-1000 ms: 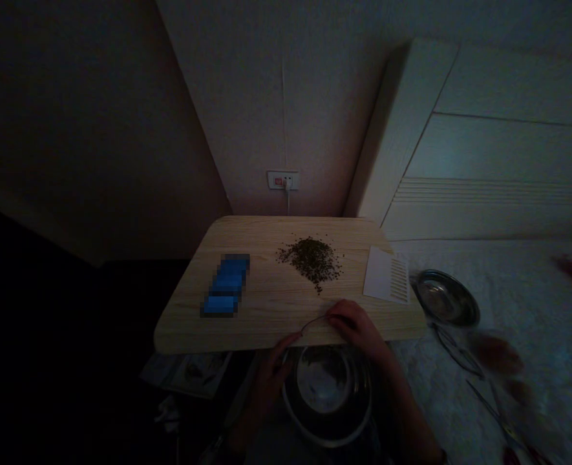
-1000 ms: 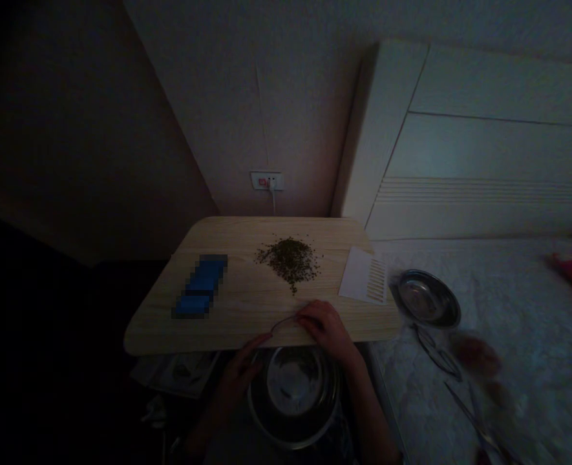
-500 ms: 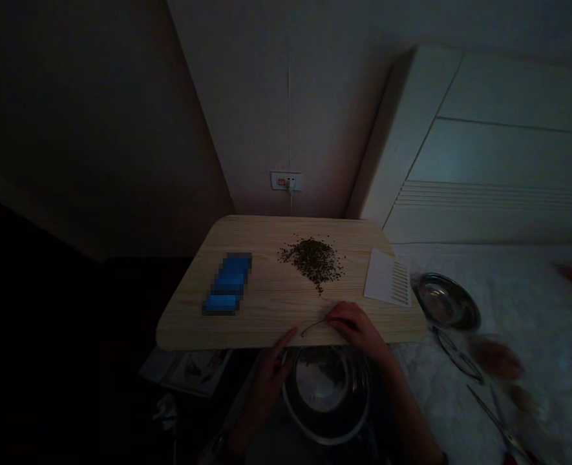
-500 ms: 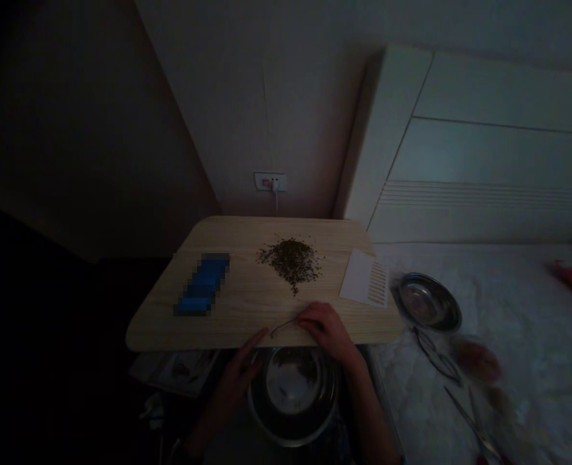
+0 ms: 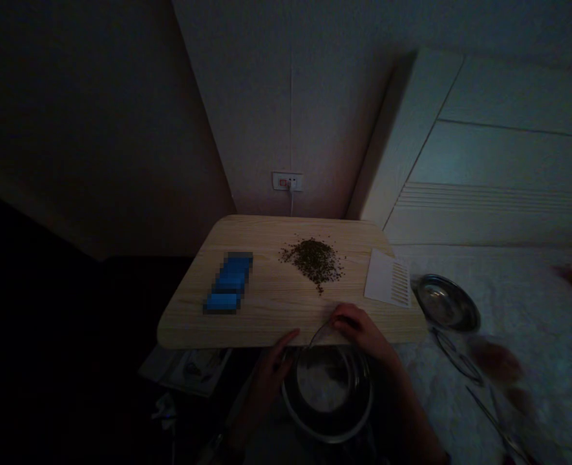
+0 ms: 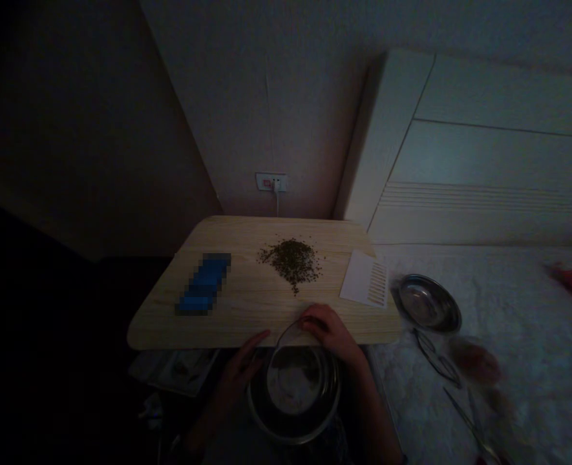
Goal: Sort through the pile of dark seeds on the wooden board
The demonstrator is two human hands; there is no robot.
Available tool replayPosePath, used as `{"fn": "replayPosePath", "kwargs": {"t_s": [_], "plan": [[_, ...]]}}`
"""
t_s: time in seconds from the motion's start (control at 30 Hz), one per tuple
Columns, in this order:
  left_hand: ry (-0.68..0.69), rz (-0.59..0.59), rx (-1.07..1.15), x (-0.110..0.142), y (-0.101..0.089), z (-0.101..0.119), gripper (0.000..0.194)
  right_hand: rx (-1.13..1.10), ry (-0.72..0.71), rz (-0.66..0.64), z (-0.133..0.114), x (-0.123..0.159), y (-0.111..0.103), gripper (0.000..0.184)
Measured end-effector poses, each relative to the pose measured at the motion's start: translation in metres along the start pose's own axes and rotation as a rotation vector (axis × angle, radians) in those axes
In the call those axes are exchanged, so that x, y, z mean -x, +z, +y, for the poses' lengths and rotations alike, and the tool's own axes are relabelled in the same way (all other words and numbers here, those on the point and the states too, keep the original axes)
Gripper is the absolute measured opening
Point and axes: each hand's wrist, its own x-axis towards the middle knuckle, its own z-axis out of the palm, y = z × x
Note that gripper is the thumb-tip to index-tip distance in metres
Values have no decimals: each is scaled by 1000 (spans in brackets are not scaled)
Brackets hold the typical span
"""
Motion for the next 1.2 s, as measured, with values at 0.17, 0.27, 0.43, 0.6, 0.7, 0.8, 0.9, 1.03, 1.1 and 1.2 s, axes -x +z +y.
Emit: {"fn": "replayPosePath", "kwargs": {"t_s": [0.17,0.27,0.43,0.6,0.7,0.8,0.9,1.03,1.1,1.2], "plan": [[-33,8,-9,3,-1,10,43,-146,135,291,15,0,3,18],[-35,3,3,4,-1,10,43,-164,161,437,25,-2,5,19],[-23,10,14,1,1,-1,42,-106,197,477,26,-4,7,20],[-53,17,26,3,1,11,42,-63,205,494,22,-4,8,20],[-87,9,28,4,0,22,42,-59,215,507,21,-5,8,17],[-73,6,35,4,0,23,41,-60,212,477,20,-5,7,15],[-53,1,37,2,0,12,41,-61,195,479,19,-4,6,15],[-25,-5,35,1,0,0,42,-108,191,492,18,-4,7,18],[-26,-7,31,1,0,0,43,-117,195,484,18,-4,8,21],[-29,-11,34,2,-1,8,43,-98,189,480,19,-4,9,23]]}}
